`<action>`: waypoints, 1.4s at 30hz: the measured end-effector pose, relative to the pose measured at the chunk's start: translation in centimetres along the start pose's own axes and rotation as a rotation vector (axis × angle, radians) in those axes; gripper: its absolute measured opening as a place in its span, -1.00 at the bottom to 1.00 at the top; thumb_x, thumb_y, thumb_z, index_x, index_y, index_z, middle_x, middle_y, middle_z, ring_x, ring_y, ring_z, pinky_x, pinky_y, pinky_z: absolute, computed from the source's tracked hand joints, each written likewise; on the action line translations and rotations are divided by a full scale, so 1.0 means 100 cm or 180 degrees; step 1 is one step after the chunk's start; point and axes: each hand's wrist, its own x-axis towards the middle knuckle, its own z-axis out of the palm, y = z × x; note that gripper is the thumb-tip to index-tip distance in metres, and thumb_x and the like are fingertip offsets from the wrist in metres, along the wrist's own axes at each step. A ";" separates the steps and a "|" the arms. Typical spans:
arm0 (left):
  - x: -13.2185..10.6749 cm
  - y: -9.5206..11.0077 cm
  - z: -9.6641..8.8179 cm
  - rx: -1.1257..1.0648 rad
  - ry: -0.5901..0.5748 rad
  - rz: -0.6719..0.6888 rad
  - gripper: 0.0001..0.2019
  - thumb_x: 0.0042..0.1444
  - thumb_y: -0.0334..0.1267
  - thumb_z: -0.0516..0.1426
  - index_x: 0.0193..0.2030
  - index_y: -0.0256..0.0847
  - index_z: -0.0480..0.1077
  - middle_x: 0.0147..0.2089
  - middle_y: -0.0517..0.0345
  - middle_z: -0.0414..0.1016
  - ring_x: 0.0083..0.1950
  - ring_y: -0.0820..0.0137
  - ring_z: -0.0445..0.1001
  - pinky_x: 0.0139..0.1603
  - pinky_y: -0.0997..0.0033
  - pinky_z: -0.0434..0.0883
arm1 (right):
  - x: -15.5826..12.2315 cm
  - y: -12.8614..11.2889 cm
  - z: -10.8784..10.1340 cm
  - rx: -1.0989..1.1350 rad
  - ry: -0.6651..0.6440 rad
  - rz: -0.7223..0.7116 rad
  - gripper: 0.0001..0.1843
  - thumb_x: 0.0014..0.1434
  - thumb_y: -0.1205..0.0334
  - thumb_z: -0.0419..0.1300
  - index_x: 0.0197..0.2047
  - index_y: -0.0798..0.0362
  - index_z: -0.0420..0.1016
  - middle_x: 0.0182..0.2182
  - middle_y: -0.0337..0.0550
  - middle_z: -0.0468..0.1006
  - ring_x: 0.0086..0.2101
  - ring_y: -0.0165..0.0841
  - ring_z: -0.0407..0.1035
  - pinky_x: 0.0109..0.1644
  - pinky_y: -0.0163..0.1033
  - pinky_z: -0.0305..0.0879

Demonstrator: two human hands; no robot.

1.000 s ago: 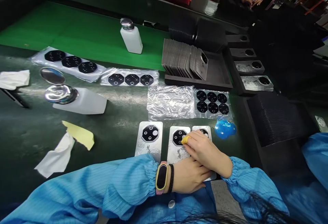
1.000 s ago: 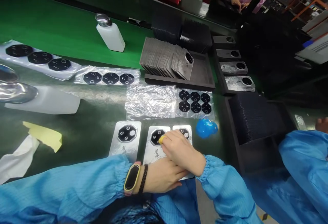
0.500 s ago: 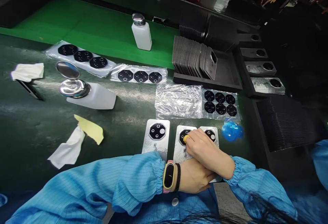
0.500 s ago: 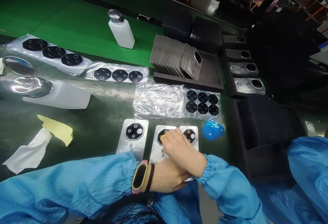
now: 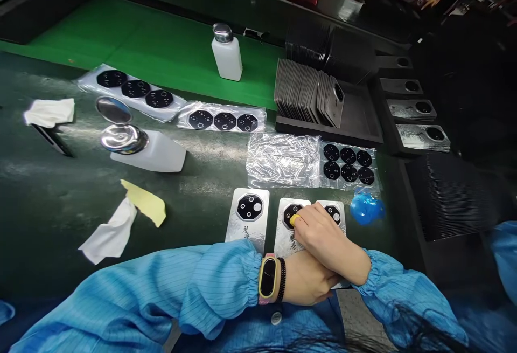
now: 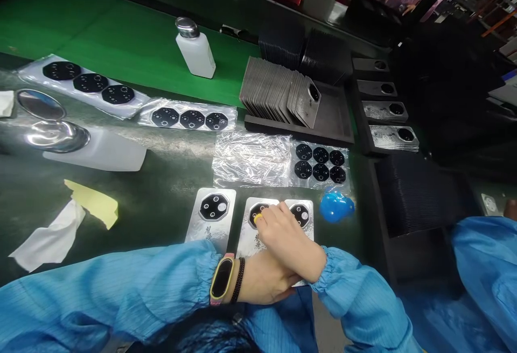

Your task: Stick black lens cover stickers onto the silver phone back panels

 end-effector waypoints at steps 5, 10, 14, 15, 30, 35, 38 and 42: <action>-0.001 -0.001 0.002 -0.0014 -0.0006 0.0000 -0.71 0.20 -0.23 0.07 -0.04 -0.36 0.44 -0.11 0.01 0.59 -0.05 0.26 0.49 0.08 0.36 0.33 | 0.000 0.000 0.000 0.0031 0.0112 0.0029 -0.70 0.16 0.59 -0.03 -0.48 0.06 0.30 -0.54 -0.22 0.29 -0.46 -0.32 0.16 -0.30 -0.21 0.09; 0.000 -0.003 -0.001 -0.0074 -0.0047 0.0063 -0.69 0.21 -0.22 0.08 -0.01 -0.39 0.42 -0.09 -0.02 0.58 -0.02 0.23 0.48 0.10 0.34 0.31 | -0.001 0.001 0.002 0.0133 0.0061 -0.0012 -0.70 0.18 0.58 -0.02 -0.48 0.05 0.30 -0.55 -0.23 0.32 -0.46 -0.34 0.20 -0.29 -0.22 0.12; 0.000 -0.004 -0.004 -0.0117 -0.0132 0.0054 -0.68 0.20 -0.20 0.10 0.01 -0.38 0.41 -0.07 -0.02 0.58 -0.02 0.24 0.49 0.08 0.34 0.34 | -0.001 0.006 0.000 0.0410 0.0110 0.0000 -0.70 0.20 0.56 -0.02 -0.49 0.06 0.30 -0.55 -0.22 0.37 -0.47 -0.35 0.24 -0.30 -0.22 0.18; 0.001 -0.005 -0.005 -0.0125 -0.0155 0.0041 -0.68 0.21 -0.21 0.09 0.01 -0.36 0.42 -0.05 -0.01 0.58 -0.02 0.25 0.49 0.07 0.35 0.35 | -0.001 0.007 -0.002 0.0585 0.0131 0.0030 -0.71 0.21 0.53 -0.01 -0.48 0.05 0.30 -0.55 -0.22 0.39 -0.47 -0.35 0.26 -0.31 -0.22 0.20; 0.006 -0.004 -0.010 -0.0080 -0.0227 -0.0044 -0.66 0.17 -0.20 0.09 0.02 -0.32 0.43 0.00 0.11 0.56 0.00 0.31 0.46 0.13 0.38 0.33 | -0.002 0.016 -0.012 0.1721 0.0306 0.0785 -0.80 0.31 0.36 0.04 -0.34 0.03 0.43 -0.41 -0.20 0.52 -0.38 -0.38 0.37 -0.29 -0.25 0.34; 0.007 -0.006 -0.012 -0.0248 -0.0291 0.0033 -0.75 0.15 -0.19 0.15 -0.13 -0.33 0.48 -0.11 0.05 0.60 -0.12 0.32 0.49 0.05 0.43 0.36 | 0.005 0.013 -0.005 0.1309 0.0456 0.0587 -0.77 0.31 0.39 0.02 -0.36 0.07 0.40 -0.47 -0.19 0.49 -0.42 -0.37 0.31 -0.33 -0.26 0.29; 0.009 -0.005 -0.012 -0.0215 -0.0343 0.0025 -0.79 0.18 -0.21 0.11 -0.16 -0.28 0.48 -0.14 0.09 0.60 -0.17 0.34 0.49 0.01 0.42 0.38 | 0.007 0.013 -0.003 0.1168 0.0508 0.0538 -0.77 0.30 0.42 0.01 -0.38 0.07 0.38 -0.48 -0.18 0.48 -0.43 -0.36 0.28 -0.33 -0.26 0.27; 0.009 -0.003 -0.010 -0.0154 -0.0412 -0.0028 -0.79 0.20 -0.26 0.05 -0.18 -0.24 0.49 -0.17 0.12 0.60 -0.20 0.35 0.51 -0.03 0.40 0.40 | 0.008 0.011 -0.003 0.1097 0.0459 0.0421 -0.76 0.28 0.46 0.00 -0.39 0.07 0.37 -0.48 -0.17 0.48 -0.42 -0.35 0.27 -0.32 -0.26 0.24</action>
